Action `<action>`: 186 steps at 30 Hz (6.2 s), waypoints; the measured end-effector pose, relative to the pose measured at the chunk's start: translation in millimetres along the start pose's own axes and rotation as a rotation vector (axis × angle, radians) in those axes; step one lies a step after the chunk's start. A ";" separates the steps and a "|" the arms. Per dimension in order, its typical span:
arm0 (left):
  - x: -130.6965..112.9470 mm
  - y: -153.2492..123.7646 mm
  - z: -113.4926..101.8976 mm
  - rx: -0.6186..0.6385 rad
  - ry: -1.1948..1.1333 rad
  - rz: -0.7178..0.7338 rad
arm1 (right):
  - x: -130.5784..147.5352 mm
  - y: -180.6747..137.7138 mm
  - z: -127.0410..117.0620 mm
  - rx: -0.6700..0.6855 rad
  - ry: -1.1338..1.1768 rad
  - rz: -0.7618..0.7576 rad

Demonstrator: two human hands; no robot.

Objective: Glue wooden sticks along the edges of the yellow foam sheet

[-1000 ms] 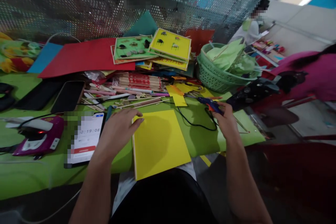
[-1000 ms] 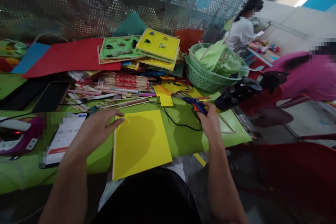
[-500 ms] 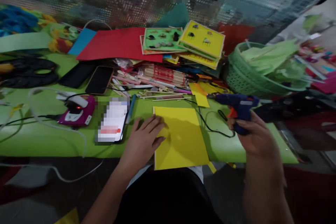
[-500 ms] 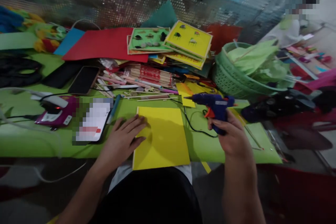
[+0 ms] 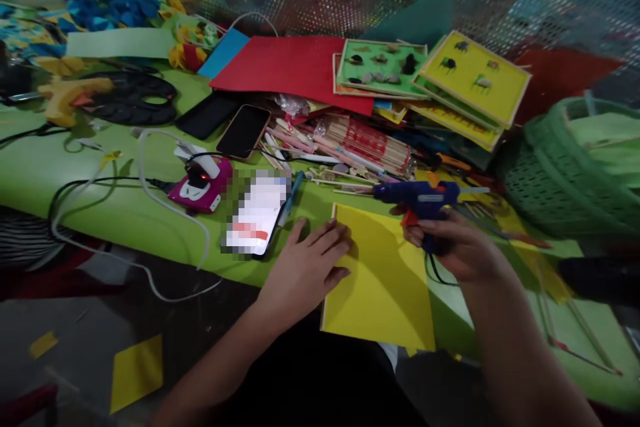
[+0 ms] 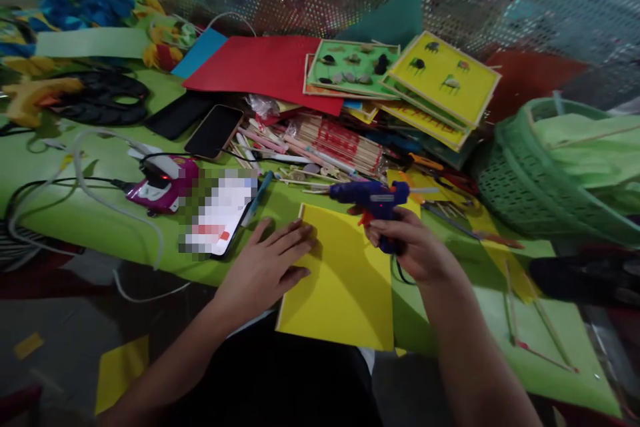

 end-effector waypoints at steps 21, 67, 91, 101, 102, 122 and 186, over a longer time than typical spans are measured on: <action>0.0 3.3 -1.8 0.039 -0.056 -0.019 | -20.0 8.4 9.9 0.121 -0.672 -0.188; 0.5 2.5 -1.0 0.030 -0.075 -0.027 | -18.2 4.8 7.7 0.136 -0.886 -0.238; 0.0 2.2 -1.5 0.013 -0.065 -0.030 | -15.7 3.6 6.1 0.108 -0.949 -0.241; 0.6 3.6 -1.4 0.014 -0.066 -0.026 | -15.5 2.6 4.2 0.089 -0.931 -0.239; 0.5 3.7 -1.5 0.017 -0.066 -0.028 | -15.4 2.7 4.8 0.089 -0.925 -0.238; 0.4 2.7 -1.5 0.018 -0.067 -0.028 | -16.8 0.3 0.2 0.109 -0.946 -0.205; 0.3 4.3 -2.0 0.029 -0.031 -0.025 | -9.3 -5.3 -5.6 0.072 -0.949 -0.194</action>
Point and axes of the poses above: each hand's wrist, its own y-axis towards the middle knuckle, its own z-axis out of the palm, x = y × z, the point moved 3 cm from there along y, towards the middle knuckle, and after that the axes turned 1 degree about -y, right-handed, at the moved point
